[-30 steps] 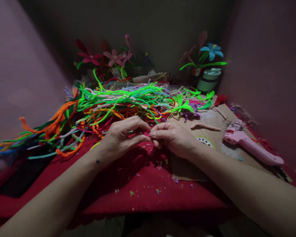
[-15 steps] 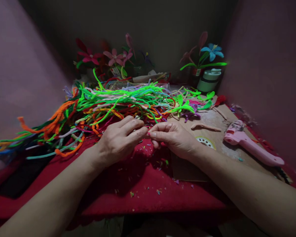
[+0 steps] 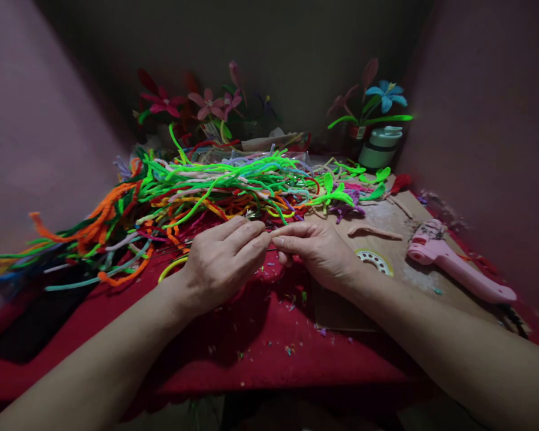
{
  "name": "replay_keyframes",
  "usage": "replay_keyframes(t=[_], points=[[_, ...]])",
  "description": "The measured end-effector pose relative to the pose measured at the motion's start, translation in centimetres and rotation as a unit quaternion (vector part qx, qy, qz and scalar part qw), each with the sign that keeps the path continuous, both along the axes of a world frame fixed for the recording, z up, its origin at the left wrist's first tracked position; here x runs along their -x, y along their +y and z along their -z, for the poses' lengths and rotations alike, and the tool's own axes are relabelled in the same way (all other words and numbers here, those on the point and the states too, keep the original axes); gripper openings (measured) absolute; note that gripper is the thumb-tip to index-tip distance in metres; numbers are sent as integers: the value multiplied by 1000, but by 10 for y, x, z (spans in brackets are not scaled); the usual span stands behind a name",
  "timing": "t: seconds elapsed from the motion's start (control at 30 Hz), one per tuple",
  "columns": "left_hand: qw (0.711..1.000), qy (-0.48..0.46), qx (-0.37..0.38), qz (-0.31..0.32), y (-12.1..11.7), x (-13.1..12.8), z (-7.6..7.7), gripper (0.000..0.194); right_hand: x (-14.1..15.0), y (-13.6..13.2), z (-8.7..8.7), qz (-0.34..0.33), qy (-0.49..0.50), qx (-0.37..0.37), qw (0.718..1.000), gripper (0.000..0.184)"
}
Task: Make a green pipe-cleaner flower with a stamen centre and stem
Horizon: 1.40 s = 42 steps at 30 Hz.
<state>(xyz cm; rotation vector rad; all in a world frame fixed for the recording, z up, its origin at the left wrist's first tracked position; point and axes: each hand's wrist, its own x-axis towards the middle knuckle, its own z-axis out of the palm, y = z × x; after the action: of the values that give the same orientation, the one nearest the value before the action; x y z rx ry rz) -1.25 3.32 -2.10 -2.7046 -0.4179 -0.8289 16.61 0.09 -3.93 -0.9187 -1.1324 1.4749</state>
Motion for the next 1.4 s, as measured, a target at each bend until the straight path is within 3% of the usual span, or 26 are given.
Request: replay_keyframes(t=[0.2, 0.37, 0.6, 0.83, 0.93, 1.1, 1.17, 1.3, 1.4], points=[[997, -70, 16, -31, -7, -11, 3, 9, 3, -1, 4, 19, 48, 11, 999, 10], [992, -111, 55, -30, -10, -16, 0, 9, 3, 1, 6, 28, 32, -28, 999, 10], [991, -104, 82, -18, -9, -14, -4, 6, 0, 0, 3, 39, -19, -62, 997, 10], [996, -62, 47, -33, -7, -12, 1, 7, 1, -4, 0, 58, -69, -54, 994, 10], [988, -90, 114, -57, -14, -15, 0, 6, 3, -8, -3, 78, -137, -91, 983, 11], [928, -160, 302, -151, -22, -22, -3, 7, 5, -12, -2, 130, -269, -219, 929, 15], [926, -168, 302, -156, -22, -23, -1, 6, 5, -12, 1, 143, -286, -238, 917, 15], [946, -169, 234, -145, -22, -22, 2, 4, 6, -10, 5, 148, -259, -209, 931, 12], [914, -196, 313, -165, -25, -24, -1, 5, 6, -9, 4, 160, -255, -206, 931, 12]])
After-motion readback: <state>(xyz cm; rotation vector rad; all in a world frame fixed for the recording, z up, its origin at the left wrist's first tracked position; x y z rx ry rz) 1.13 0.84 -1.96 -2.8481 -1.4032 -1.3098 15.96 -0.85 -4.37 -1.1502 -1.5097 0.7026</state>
